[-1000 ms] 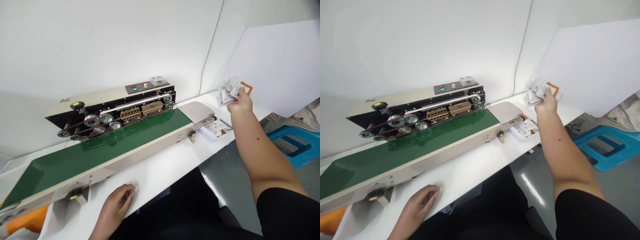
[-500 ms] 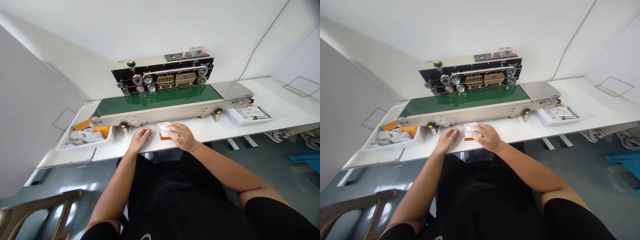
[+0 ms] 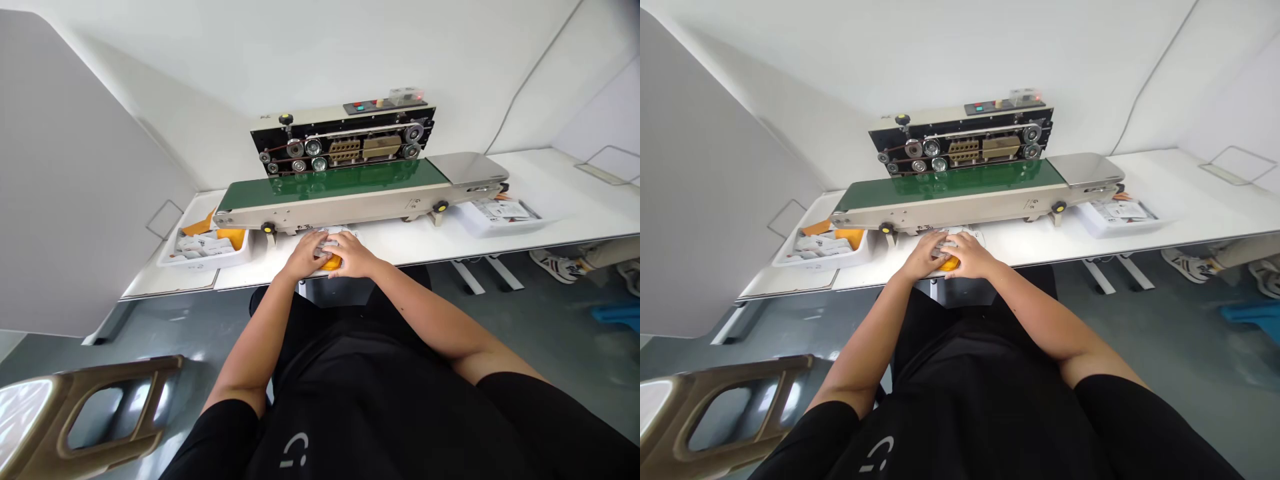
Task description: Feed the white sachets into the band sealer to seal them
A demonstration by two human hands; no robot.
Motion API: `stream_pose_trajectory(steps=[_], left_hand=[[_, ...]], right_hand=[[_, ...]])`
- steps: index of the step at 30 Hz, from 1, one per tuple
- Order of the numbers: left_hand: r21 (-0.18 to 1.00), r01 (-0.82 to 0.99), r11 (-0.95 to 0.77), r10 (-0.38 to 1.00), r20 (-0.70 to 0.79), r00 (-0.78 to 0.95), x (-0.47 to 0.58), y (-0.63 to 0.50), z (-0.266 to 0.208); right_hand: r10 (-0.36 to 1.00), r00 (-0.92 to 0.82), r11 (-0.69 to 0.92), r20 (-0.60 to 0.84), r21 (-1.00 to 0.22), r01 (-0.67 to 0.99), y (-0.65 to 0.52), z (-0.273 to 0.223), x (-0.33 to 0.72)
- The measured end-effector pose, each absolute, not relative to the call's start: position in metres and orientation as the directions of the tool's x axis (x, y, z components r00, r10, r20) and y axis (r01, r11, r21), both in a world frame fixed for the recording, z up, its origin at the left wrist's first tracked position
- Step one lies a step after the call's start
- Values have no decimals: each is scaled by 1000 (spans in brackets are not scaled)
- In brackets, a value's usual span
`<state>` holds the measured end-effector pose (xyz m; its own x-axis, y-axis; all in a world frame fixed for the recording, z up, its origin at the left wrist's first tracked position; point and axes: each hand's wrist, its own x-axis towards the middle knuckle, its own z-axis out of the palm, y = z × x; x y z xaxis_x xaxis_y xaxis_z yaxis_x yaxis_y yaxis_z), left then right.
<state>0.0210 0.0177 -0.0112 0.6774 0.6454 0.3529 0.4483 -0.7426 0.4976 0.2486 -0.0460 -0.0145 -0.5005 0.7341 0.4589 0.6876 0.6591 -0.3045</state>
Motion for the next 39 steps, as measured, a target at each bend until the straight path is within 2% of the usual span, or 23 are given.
stream_pose_trajectory(steps=[8, 11, 13, 16, 18, 20, 23, 25, 28, 31, 34, 36, 39], left_hand=[[374, 429, -822, 568, 498, 655, 20, 14, -13], [378, 390, -840, 542, 552, 633, 18, 12, -12], [439, 376, -816, 578, 588, 566, 15, 13, -12], [645, 334, -687, 726, 600, 335, 9, 17, -16], [809, 216, -546, 838, 529, 135, 5, 21, -19], [916, 32, -401, 916, 401, 9, 3, 24, -22], [950, -149, -275, 960, 279, 7, 4, 21, -24], [947, -124, -296, 952, 303, 43, 5, 16, -22], [866, 86, -493, 865, 478, 150, 6, 6, -18], [634, 250, -732, 677, 638, 366, 5, 0, -13], [442, 271, -855, 515, 660, 547, 6, -3, -7], [370, 264, -891, 449, 624, 640, 9, -4, -5], [314, 259, -913, 400, 577, 712, 12, -9, -5]], right_hand=[[765, -454, 632, 457, -401, 663, -45, -14, 254], [771, -428, 622, 471, -417, 662, -43, -17, 254], [772, -404, 617, 491, -425, 662, -43, -19, 254], [778, -339, 593, 530, -438, 676, -44, -19, 254], [787, -244, 546, 566, -455, 703, -45, -18, 255], [792, -114, 473, 599, -486, 735, -46, -16, 254], [811, -3, 393, 585, -542, 742, -48, -11, 249], [844, -23, 392, 536, -589, 707, -49, -6, 240], [902, -69, 388, 426, -730, 562, -51, 0, 218], [965, -27, 253, 261, -898, 360, -49, 3, 199], [985, 76, 130, 152, -962, 239, -44, 10, 201], [975, 152, 130, 160, -974, 188, -39, 23, 222], [882, 379, 240, 280, -959, 149, -29, 60, 285]])
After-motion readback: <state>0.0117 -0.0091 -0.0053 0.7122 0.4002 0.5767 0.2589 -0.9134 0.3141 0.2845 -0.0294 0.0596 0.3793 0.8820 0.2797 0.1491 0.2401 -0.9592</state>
